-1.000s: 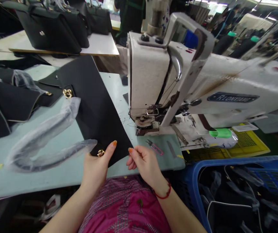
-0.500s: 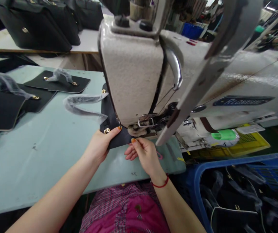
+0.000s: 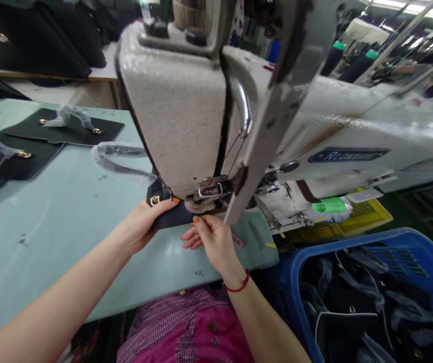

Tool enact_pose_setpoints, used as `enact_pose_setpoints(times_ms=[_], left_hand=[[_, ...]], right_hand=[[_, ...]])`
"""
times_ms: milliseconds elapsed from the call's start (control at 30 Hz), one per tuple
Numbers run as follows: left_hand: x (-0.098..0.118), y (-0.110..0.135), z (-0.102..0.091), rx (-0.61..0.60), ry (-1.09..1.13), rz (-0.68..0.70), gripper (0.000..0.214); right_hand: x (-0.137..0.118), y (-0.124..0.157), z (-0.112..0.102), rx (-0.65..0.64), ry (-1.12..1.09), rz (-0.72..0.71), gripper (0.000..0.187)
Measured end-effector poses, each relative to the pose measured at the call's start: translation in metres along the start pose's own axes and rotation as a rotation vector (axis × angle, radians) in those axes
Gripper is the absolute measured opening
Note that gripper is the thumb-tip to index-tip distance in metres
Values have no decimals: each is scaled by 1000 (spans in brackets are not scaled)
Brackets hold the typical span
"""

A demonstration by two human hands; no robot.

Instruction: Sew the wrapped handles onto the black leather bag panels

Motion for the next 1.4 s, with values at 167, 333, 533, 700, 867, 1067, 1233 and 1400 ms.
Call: enact_pose_setpoints(times_ms=[167, 333, 533, 700, 867, 1067, 1233, 1400], left_hand=[[-14, 7, -1, -185, 67, -281, 31], [-8, 3, -4, -169, -6, -207, 26], [0, 3, -2, -216, -158, -68, 27], [7, 2, 1, -202, -199, -5, 41], [10, -1, 2, -221, -230, 11, 46], [13, -7, -4, -156, -180, 11, 43], [13, -9, -7, -119, -181, 17, 42], [14, -3, -5, -58, -148, 43, 42]], right_hand=[[-3, 2, 1, 26, 17, 7, 45], [-4, 5, 5, 34, -43, 5, 46], [3, 4, 13, 29, -98, 42, 53], [6, 1, 15, 51, -119, 40, 54], [7, -1, 20, 112, -175, 24, 50], [9, -5, 30, 185, -207, 14, 48], [9, -8, 36, 233, -211, 25, 44], [11, -12, 39, 257, -208, 41, 43]])
Point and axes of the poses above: each hand's wrist, its own y-axis away from the middle knuckle, its own z-axis out of the palm, x = y × z, the point moved 6 cm from there along -y, towards the middle knuckle, and after that the axes turned 4 degrees about -x, right-handed, at the moved point
